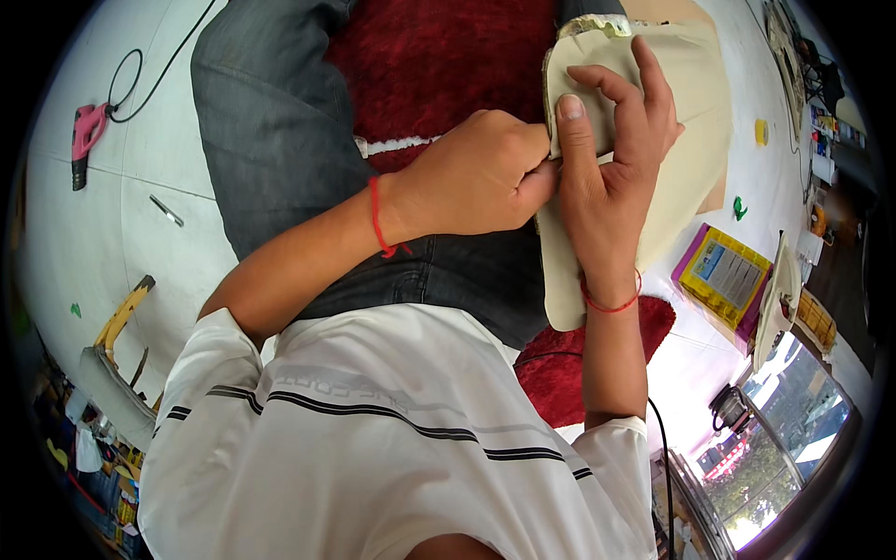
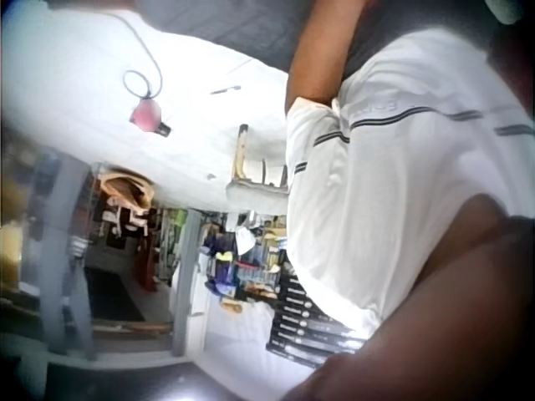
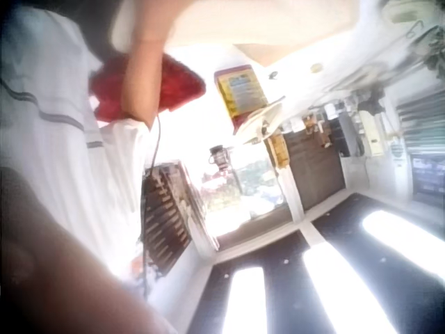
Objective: The person is repairing a beige cap by hand. They manipulate the cap's interior, apply a substance with a brush, and fold and press the edges to secure the repair.
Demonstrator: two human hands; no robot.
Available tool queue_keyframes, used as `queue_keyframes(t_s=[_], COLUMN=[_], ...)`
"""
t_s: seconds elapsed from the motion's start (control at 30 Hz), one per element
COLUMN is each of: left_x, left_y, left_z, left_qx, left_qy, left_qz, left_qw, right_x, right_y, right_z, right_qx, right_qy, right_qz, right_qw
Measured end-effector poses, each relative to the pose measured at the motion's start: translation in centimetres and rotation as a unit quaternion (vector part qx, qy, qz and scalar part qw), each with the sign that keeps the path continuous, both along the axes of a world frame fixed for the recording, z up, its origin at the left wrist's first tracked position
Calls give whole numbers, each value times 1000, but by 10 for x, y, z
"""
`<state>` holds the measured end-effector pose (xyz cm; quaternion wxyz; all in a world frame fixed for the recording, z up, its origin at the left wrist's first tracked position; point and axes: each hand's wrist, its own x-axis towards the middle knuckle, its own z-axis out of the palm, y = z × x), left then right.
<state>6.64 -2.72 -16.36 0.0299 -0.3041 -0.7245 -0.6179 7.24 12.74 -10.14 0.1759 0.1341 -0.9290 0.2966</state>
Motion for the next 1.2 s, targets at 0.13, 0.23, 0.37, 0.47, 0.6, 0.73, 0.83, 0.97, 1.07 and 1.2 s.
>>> queue_keyframes(t_s=[0.13, 0.23, 0.37, 0.47, 0.6, 0.73, 0.83, 0.97, 1.07, 1.2], left_x=[-4, 0, 4, 0, -7, 1, 4, 14, 28, 41], left_y=[-3, -4, -1, 0, -1, 0, 2, 4, 4, 12], left_z=[6, 8, 10, 13, 10, 11, 16, 18, 7, -3], left_qx=[-23, -13, -9, -33, -28, -47, -71, -84, -78, -39], left_qy=[-41, -29, -25, -12, -16, -8, -1, 23, 46, 48], left_qz=[-34, -41, -28, -29, -34, -38, -36, -33, -32, -9], left_qw=[998, 999, 999, 999, 999, 998, 997, 996, 995, 998], right_x=[0, 7, 12, 7, 6, 5, -8, -27, -14, 6], right_y=[11, 9, -1, 2, 7, 4, 2, 6, 6, 11], right_z=[-5, -3, 1, 1, 0, 11, 18, 27, 33, 32], right_qx=[-139, -58, -60, -63, -49, -71, -42, -11, -11, -11], right_qy=[-24, -7, 32, 37, 3, 20, 40, 49, -27, -58], right_qz=[14, 8, -14, -8, -11, -41, -49, -20, 4, 26], right_qw=[990, 998, 998, 997, 999, 996, 997, 999, 1000, 998])
